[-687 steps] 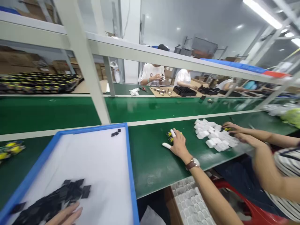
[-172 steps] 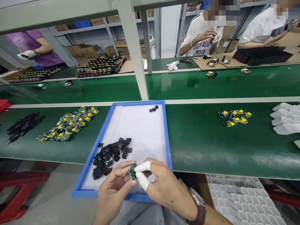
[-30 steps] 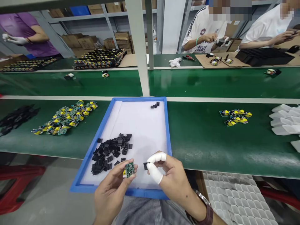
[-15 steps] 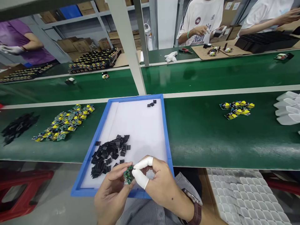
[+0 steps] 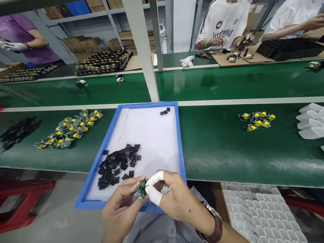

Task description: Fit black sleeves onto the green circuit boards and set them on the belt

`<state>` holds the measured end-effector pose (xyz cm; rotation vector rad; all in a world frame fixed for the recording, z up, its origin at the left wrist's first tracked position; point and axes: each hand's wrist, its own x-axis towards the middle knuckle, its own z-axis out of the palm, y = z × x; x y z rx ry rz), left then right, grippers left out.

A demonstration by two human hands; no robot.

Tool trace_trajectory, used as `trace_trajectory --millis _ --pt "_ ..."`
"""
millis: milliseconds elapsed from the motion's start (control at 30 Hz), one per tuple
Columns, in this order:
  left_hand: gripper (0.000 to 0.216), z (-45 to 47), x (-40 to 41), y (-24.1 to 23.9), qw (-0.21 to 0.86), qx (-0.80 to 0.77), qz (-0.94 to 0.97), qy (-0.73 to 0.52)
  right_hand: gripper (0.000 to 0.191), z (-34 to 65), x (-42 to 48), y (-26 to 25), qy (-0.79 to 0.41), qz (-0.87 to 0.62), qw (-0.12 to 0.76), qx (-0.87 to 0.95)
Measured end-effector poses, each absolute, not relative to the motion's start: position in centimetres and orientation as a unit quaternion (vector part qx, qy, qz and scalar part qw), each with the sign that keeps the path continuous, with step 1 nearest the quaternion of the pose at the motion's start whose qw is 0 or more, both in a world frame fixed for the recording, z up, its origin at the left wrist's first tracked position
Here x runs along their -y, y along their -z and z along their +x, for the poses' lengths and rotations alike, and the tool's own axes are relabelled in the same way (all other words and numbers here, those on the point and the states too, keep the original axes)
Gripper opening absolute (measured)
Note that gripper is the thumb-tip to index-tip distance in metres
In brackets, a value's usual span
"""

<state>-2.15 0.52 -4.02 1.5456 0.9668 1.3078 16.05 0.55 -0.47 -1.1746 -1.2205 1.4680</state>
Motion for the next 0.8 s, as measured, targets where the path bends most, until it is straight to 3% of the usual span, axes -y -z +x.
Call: trace_trajectory --millis 233,433,800 --pt "0.042 -2.2 -0.4 4.2 0.361 -0.384 0.681 -0.510 0.016 16.1 -0.5 0.6 -0.509 -0.491 0.431 0.560" --pt "0.043 -2.2 -0.4 4.1 0.393 -0.381 0.665 -0.509 0.022 16.1 -0.4 0.7 -0.470 -0.454 0.454 0.606" --pt "0.031 -1.6 -0.4 3.5 0.423 -0.423 0.624 -0.503 0.030 17.8 0.0 -0.1 -0.392 -0.408 0.365 0.740"
